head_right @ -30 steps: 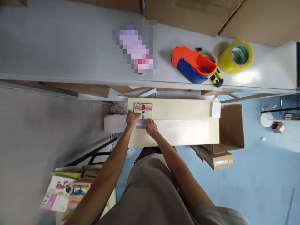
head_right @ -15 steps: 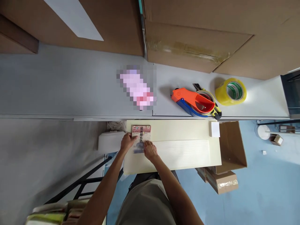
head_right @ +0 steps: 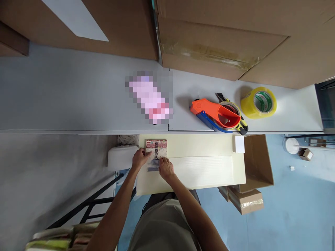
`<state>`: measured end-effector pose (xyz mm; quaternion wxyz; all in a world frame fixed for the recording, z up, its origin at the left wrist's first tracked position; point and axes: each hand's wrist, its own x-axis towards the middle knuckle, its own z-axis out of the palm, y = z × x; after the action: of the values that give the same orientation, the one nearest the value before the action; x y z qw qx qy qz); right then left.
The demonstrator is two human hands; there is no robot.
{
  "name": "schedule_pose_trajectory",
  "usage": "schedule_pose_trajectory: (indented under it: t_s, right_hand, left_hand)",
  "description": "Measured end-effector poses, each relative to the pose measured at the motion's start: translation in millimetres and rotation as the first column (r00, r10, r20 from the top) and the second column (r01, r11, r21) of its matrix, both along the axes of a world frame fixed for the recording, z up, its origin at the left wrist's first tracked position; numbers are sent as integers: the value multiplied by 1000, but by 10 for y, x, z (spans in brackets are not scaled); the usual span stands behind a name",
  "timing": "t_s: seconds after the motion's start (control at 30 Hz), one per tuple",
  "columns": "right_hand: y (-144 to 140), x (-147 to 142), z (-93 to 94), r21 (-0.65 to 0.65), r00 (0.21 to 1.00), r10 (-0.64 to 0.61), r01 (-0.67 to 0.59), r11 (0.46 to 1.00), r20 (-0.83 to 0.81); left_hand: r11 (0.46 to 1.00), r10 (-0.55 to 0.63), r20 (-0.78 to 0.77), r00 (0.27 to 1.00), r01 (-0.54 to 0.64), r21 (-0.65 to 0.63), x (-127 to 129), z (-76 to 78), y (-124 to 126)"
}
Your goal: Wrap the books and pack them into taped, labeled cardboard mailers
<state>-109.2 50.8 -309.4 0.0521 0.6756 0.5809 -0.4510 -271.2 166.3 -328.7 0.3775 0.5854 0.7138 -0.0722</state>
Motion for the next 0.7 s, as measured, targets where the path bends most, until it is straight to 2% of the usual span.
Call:
schedule_pose_trajectory:
  t_s: [0.13, 0.3, 0.4, 0.57, 0.7]
  right_hand:
    - [-64, -12, -31, 36, 1000, 7, -8, 999, 9]
    - [-342, 11, -130, 98, 998, -4, -3, 995, 63]
    - [-555, 54, -202, 102, 996, -18, 8, 995, 91]
    - [-709, 83, -301, 153, 994, -33, 17, 988, 100]
    - [-667, 127, -317, 170, 993, -116, 114, 979, 2]
  left_hand:
    - [996, -62, 3, 998, 62, -60, -83, 23, 119]
    - [981, -179, 270, 946, 191, -18, -182, 138, 266]
    - [967, -253, 299, 920, 254, 36, -131, 286, 284]
    - [922, -366, 173, 914, 331, 201, 111, 701, 111]
    - [901, -379, 299, 876, 275, 337, 266, 1195, -227]
